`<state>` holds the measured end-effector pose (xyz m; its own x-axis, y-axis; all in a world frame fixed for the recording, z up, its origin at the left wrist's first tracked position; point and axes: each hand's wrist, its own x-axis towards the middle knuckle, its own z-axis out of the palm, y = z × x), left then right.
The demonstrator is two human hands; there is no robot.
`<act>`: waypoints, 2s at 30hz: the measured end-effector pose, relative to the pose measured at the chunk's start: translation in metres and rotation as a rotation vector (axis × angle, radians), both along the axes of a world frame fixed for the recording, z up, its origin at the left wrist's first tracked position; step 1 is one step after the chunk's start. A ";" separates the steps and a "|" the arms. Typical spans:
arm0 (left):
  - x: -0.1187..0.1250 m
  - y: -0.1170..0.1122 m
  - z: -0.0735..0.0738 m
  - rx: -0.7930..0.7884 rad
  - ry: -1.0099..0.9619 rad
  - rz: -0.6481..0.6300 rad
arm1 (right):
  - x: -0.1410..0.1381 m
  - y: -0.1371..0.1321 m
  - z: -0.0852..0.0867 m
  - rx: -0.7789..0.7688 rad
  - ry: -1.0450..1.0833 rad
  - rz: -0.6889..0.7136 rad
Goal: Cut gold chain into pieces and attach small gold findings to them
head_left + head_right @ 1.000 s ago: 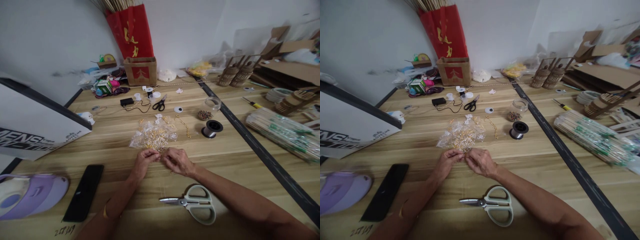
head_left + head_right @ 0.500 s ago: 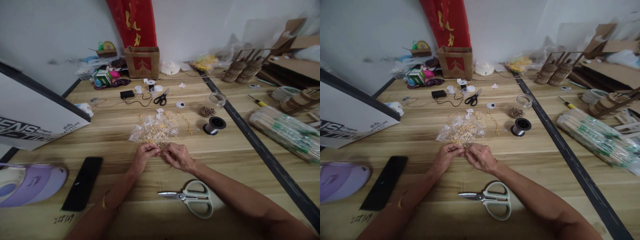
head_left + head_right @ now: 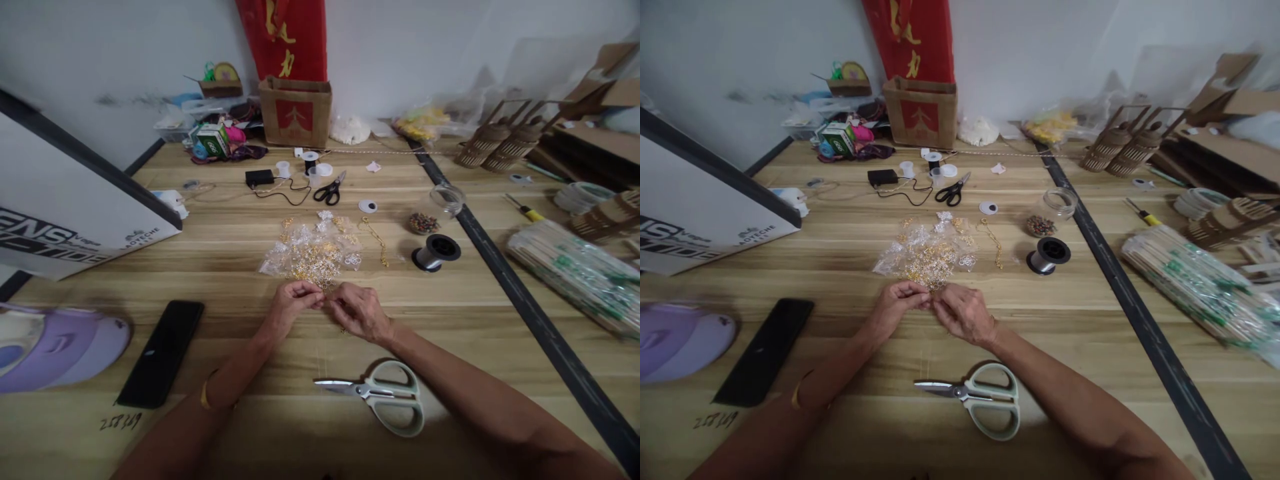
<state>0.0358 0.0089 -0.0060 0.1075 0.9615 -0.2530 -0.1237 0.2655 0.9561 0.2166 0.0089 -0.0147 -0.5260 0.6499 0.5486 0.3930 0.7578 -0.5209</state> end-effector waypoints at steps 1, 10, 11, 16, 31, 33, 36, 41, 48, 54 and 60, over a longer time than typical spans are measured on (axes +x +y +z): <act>0.000 0.000 0.000 -0.001 -0.006 0.003 | 0.000 0.000 0.000 -0.002 -0.005 -0.001; 0.000 -0.001 0.002 -0.003 -0.011 -0.003 | 0.000 0.000 -0.001 -0.005 -0.021 -0.005; 0.000 -0.001 0.002 -0.001 -0.008 -0.003 | 0.000 0.000 -0.001 -0.002 -0.024 -0.006; 0.000 -0.001 0.003 0.029 0.007 -0.019 | -0.001 0.000 0.000 -0.002 -0.025 0.002; 0.001 -0.002 0.005 0.047 0.039 -0.019 | -0.001 0.000 0.001 0.029 -0.050 0.009; 0.000 -0.002 0.005 0.041 0.041 -0.024 | 0.000 0.000 0.000 0.026 -0.053 0.012; 0.001 -0.002 0.006 0.030 0.044 -0.028 | 0.000 0.001 -0.001 0.029 -0.049 0.007; 0.001 -0.002 0.006 0.030 0.045 -0.033 | 0.000 0.001 -0.002 0.031 -0.050 0.004; 0.000 -0.001 0.002 0.023 0.043 -0.016 | 0.001 0.001 -0.003 0.035 -0.067 0.000; 0.000 -0.002 0.004 0.029 0.049 -0.018 | 0.001 0.001 -0.004 0.020 -0.079 0.006; 0.000 -0.001 0.006 0.035 0.055 -0.033 | 0.001 0.001 -0.004 0.023 -0.075 0.008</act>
<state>0.0362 0.0078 -0.0005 0.1263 0.9659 -0.2259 -0.0623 0.2350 0.9700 0.2175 0.0101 -0.0189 -0.5711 0.6330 0.5226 0.4240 0.7726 -0.4725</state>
